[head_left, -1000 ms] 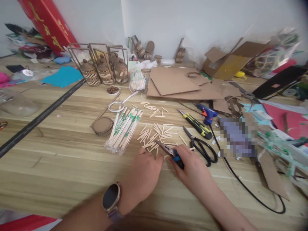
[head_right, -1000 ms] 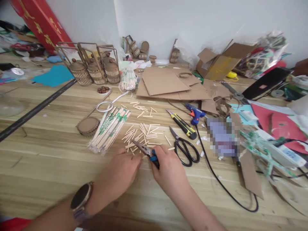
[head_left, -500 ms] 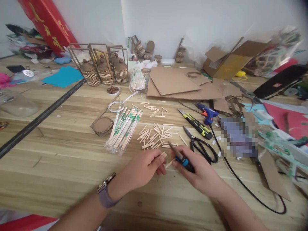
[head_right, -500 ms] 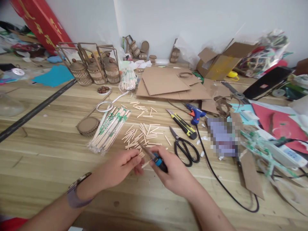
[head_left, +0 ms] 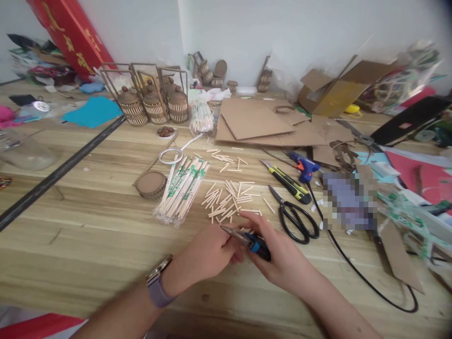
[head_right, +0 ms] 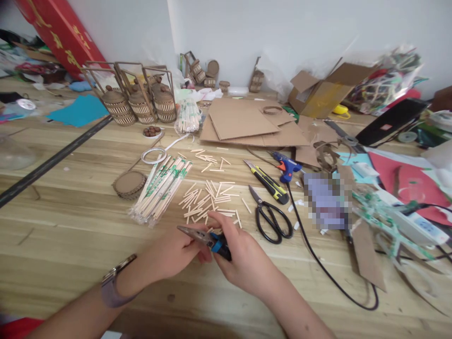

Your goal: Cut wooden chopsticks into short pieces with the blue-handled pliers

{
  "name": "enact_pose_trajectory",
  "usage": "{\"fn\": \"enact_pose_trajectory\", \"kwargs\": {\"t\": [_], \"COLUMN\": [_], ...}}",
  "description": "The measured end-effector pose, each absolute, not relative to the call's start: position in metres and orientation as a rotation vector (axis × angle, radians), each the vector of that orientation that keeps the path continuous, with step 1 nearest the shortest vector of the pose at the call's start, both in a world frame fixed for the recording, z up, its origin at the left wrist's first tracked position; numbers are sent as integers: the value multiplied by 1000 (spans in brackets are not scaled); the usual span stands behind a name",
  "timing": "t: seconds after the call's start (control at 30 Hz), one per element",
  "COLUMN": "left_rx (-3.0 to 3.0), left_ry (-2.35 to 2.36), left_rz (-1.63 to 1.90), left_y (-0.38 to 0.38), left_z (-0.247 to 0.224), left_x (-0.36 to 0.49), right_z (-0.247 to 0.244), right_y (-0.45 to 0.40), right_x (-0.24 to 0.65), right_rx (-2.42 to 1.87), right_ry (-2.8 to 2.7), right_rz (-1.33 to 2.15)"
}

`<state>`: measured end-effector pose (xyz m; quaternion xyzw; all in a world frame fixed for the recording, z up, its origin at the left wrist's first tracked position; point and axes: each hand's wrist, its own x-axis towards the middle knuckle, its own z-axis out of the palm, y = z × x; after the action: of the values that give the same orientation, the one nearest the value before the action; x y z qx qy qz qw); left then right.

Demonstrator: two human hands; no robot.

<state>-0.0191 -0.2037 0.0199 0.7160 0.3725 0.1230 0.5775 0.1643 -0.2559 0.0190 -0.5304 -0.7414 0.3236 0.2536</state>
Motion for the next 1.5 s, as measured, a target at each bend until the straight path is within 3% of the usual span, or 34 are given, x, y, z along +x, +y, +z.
{"fn": "enact_pose_trajectory", "kwargs": {"t": [0.27, 0.63, 1.07, 1.27, 1.5], "left_rx": [1499, 940, 952, 968, 1082], "left_ry": [798, 801, 753, 747, 754], "left_rz": [166, 551, 640, 644, 513], "left_y": [-202, -201, -210, -213, -204], "left_z": [26, 14, 12, 11, 12], "left_x": [-17, -10, -2, -3, -12], "right_z": [17, 9, 0, 5, 40], "right_y": [-256, -255, -256, -257, -264], "right_x": [164, 151, 144, 147, 173], "right_rx": [-1351, -1462, -1516, -1524, -1720], "right_ry": [-2030, -1845, -1907, -1868, -1623], "right_rz": [866, 325, 207, 383, 1091]}}
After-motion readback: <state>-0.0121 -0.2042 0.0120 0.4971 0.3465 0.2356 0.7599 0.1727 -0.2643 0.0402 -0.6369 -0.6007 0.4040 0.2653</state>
